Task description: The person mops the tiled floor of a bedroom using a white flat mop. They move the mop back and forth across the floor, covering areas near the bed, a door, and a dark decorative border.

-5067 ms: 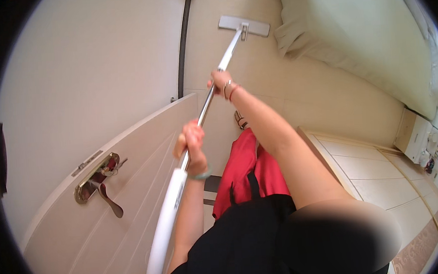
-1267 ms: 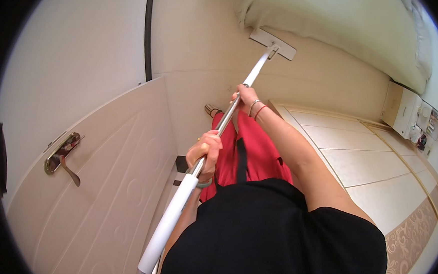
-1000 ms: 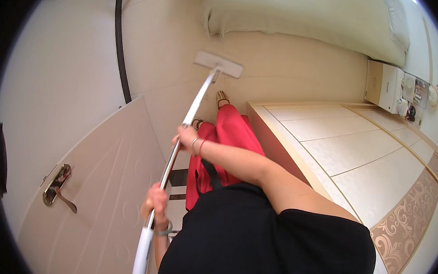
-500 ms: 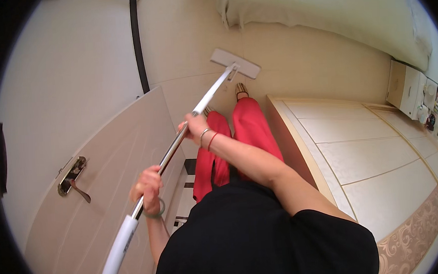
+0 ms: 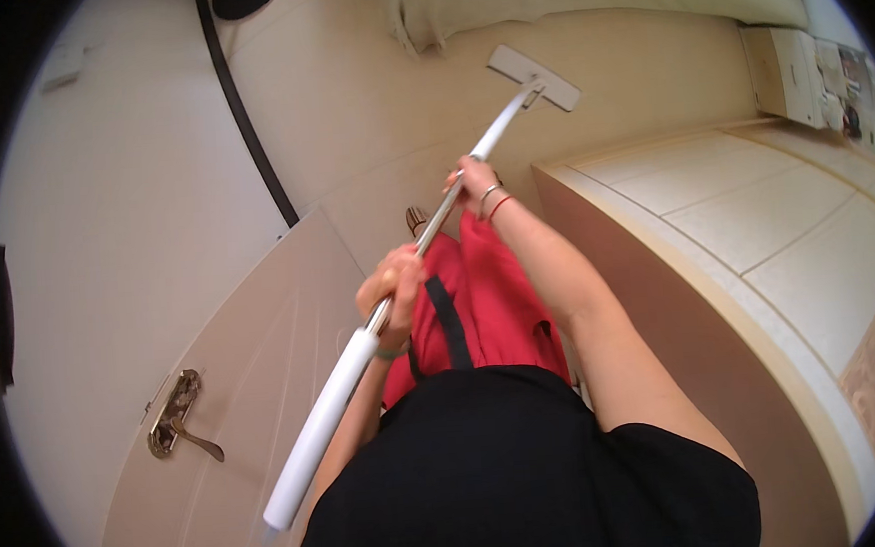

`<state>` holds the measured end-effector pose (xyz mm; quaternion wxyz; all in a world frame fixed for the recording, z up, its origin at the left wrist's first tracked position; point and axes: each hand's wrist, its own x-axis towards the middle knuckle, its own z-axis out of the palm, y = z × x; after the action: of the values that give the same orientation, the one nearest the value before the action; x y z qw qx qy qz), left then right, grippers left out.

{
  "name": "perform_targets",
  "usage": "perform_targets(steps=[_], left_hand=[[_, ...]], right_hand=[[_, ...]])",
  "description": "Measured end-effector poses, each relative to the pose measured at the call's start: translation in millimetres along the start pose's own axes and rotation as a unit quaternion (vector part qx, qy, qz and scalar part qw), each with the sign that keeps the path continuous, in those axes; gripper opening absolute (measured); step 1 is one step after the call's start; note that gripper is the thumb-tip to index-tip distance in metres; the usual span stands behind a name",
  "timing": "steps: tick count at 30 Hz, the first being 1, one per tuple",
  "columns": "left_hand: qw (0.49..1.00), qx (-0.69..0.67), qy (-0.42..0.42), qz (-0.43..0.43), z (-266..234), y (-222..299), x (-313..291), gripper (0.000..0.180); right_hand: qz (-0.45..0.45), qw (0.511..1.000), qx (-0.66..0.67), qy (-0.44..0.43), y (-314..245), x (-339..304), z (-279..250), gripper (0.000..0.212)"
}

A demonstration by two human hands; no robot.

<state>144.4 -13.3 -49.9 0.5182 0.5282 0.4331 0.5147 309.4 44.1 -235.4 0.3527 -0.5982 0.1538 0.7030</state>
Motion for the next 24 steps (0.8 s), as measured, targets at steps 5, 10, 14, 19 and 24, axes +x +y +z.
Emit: perform_targets(steps=[5, 10, 14, 19, 24], left_hand=[[0.992, 0.095, -0.020, -0.075, -75, 76, -59, 0.021], [0.987, 0.122, -0.075, -0.071, -100, 134, -59, 0.021], [0.974, 0.120, -0.190, -0.026, -70, 137, 1, 0.023], [0.946, 0.079, -0.313, 0.033, -10, 152, 60, 0.027], [0.945, -0.045, -0.311, 0.087, 70, 133, 115, 0.026]], right_hand=[[0.023, 0.999, -0.025, -0.014, 117, -58, 47, 0.010], [0.158, 0.978, 0.103, -0.086, 153, -105, 88, 0.009], [0.101, 0.966, 0.196, -0.134, 113, -101, 82, 0.008], [0.022, 0.931, 0.314, -0.182, 57, -114, 57, 0.015], [-0.013, 0.830, 0.502, -0.243, -34, -115, 22, 0.020]])
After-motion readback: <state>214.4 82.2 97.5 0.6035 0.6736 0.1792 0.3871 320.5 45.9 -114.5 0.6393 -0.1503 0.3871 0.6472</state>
